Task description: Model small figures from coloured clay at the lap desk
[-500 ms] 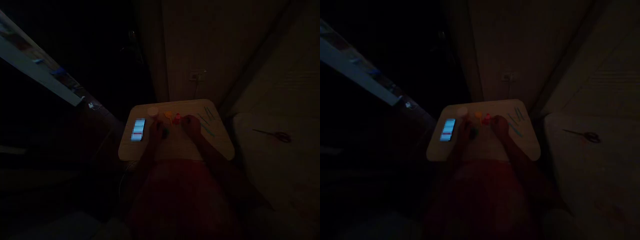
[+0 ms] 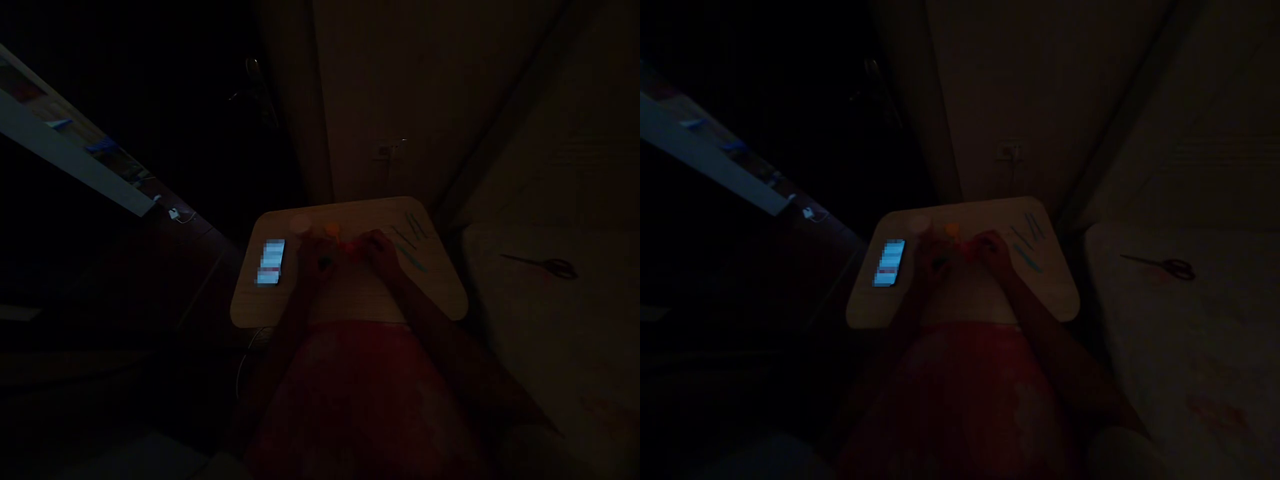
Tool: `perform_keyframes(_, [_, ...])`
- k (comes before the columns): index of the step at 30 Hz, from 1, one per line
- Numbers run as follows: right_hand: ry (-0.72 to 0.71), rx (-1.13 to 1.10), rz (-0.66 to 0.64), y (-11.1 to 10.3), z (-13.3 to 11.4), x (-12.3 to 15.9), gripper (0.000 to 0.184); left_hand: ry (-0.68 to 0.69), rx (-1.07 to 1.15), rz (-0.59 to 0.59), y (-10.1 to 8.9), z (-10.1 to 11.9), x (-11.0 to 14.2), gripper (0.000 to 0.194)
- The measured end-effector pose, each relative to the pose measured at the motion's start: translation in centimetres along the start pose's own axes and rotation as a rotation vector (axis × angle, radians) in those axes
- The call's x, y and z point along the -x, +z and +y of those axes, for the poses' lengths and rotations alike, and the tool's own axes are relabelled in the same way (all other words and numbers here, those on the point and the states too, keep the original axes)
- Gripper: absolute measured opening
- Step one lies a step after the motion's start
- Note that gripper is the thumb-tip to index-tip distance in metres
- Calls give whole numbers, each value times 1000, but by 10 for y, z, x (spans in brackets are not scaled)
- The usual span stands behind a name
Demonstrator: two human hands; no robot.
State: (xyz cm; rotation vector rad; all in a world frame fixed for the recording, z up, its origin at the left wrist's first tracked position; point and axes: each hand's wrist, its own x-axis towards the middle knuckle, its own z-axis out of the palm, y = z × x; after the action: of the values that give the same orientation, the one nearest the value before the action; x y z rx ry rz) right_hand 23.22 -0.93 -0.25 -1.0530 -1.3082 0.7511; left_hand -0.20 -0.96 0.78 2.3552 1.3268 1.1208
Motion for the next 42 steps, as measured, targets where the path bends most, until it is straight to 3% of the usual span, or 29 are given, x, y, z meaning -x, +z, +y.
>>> perform_keyframes(4, [67,-120,-135,6,1,8,16,71,44,-58,0,0,-1,51])
perform_keyframes(9, [40,-53,-244,9,-6,14,18,112,110,-24,-2,8,-1,22])
perform_keyframes(13, [66,-15,-311,9,-10,16,16,73,149,-1,-3,11,-2,15])
perform_keyframes(29, [50,51,-345,9,-15,17,22,65,185,-154,-4,11,-3,13])
perform_keyframes(42, [91,87,-358,8,-6,14,21,76,184,-165,-5,12,-3,15])
